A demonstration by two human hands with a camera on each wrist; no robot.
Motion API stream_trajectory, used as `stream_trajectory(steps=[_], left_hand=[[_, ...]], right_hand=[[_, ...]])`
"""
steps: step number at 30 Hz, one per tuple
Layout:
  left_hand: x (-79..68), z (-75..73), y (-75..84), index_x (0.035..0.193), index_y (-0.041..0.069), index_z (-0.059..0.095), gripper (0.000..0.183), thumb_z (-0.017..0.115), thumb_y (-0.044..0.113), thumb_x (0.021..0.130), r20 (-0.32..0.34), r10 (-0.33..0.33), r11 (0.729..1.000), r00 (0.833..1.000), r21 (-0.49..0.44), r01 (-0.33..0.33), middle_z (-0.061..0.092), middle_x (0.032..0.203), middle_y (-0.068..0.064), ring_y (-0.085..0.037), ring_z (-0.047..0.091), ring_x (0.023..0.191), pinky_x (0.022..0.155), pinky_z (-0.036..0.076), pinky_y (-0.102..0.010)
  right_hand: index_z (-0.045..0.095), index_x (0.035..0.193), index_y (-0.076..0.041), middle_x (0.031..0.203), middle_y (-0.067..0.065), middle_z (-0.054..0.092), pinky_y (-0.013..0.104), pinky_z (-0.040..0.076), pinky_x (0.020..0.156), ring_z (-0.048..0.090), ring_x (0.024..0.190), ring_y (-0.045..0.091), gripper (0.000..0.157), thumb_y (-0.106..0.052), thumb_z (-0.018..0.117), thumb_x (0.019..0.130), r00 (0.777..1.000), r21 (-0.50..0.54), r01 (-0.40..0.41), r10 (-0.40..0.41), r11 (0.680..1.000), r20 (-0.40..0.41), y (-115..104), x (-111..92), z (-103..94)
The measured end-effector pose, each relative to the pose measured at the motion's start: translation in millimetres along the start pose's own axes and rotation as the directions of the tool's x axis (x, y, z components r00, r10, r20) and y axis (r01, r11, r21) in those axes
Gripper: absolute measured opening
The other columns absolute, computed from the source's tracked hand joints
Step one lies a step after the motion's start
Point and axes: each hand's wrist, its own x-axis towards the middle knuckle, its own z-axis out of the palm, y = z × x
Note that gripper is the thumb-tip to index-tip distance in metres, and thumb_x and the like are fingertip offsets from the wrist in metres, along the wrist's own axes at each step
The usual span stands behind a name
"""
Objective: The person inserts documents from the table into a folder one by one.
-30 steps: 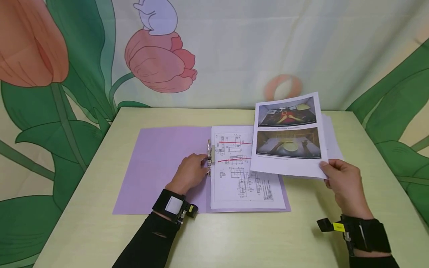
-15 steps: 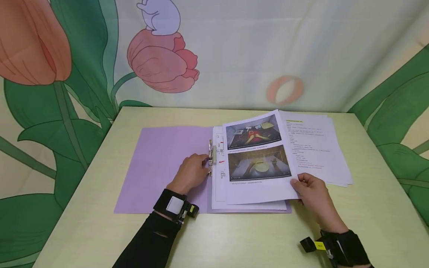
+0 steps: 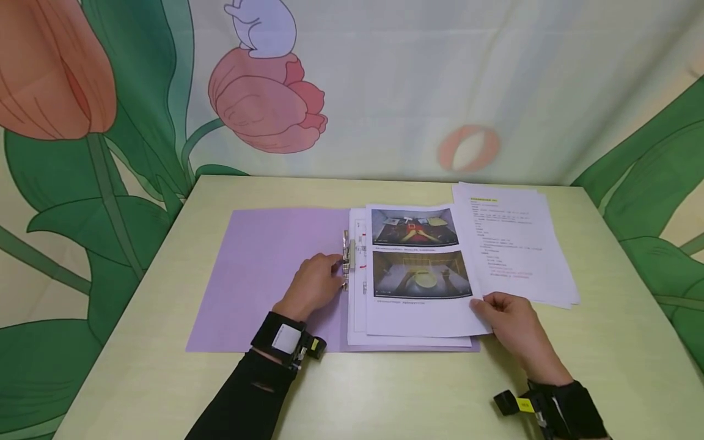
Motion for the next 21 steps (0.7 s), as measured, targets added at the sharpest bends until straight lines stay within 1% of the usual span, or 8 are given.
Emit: stream_trajectory(steps=[5, 10, 12, 16, 21], left_hand=[[-0.3, -0.4, 0.1, 0.130, 0.005, 0.059, 0.044, 0.067, 0.013, 0.088, -0.003, 0.005, 1.000, 1.000, -0.004, -0.005, 0.066, 0.112, -0.013, -0.022, 0.056, 0.091, 0.076, 0.050, -0.038], [0.2, -0.7, 0.5, 0.130, 0.005, 0.059, 0.044, 0.067, 0.012, 0.087, -0.004, 0.003, 1.000, 1.000, -0.009, -0.003, 0.066, 0.112, -0.013, -0.022, 0.056, 0.091, 0.076, 0.050, -0.038], [0.5, -0.7, 0.6, 0.131, 0.006, 0.059, 0.044, 0.066, 0.012, 0.087, -0.001, -0.005, 1.000, 1.000, -0.012, 0.005, 0.066, 0.113, -0.013, -0.022, 0.056, 0.091, 0.076, 0.050, -0.038], [0.6, -0.6, 0.5, 0.131, 0.006, 0.059, 0.045, 0.066, 0.012, 0.087, -0.001, 0.000, 1.000, 1.000, -0.014, 0.000, 0.066, 0.112, -0.013, -0.022, 0.056, 0.091, 0.076, 0.050, -0.038], [0.5, -0.2, 0.2, 0.130, 0.005, 0.060, 0.044, 0.066, 0.011, 0.087, -0.006, 0.012, 1.000, 1.000, -0.011, -0.012, 0.067, 0.111, -0.013, -0.023, 0.057, 0.093, 0.078, 0.050, -0.039]], right_hand=[[0.067, 0.101, 0.003, 0.069, 0.005, 0.052, 0.030, 0.037, 0.051, 0.048, 0.064, 0.019, 0.042, -0.038, 0.059, 0.095, 1.000, 0.014, -0.012, 0.012, 1.000, -0.020, 2.4, 1.9, -2.4], [0.066, 0.101, 0.003, 0.066, 0.003, 0.053, 0.029, 0.036, 0.047, 0.046, 0.058, 0.018, 0.035, -0.031, 0.062, 0.094, 1.000, 0.038, -0.022, 0.021, 0.999, 0.015, 3.8, 2.9, -2.2], [0.066, 0.101, 0.003, 0.066, 0.004, 0.054, 0.029, 0.035, 0.046, 0.046, 0.057, 0.018, 0.034, -0.030, 0.063, 0.093, 0.999, 0.039, -0.030, 0.029, 0.999, 0.032, 4.4, 3.3, -2.0], [0.066, 0.101, 0.002, 0.067, 0.005, 0.055, 0.029, 0.035, 0.046, 0.046, 0.058, 0.018, 0.032, -0.029, 0.064, 0.092, 0.998, 0.038, -0.047, 0.045, 0.998, 0.041, 5.4, 3.6, -1.1], [0.066, 0.099, 0.002, 0.067, 0.006, 0.057, 0.029, 0.037, 0.047, 0.048, 0.059, 0.018, 0.029, -0.026, 0.064, 0.092, 0.999, 0.037, -0.026, 0.025, 0.999, 0.031, 6.2, 1.9, 1.0]])
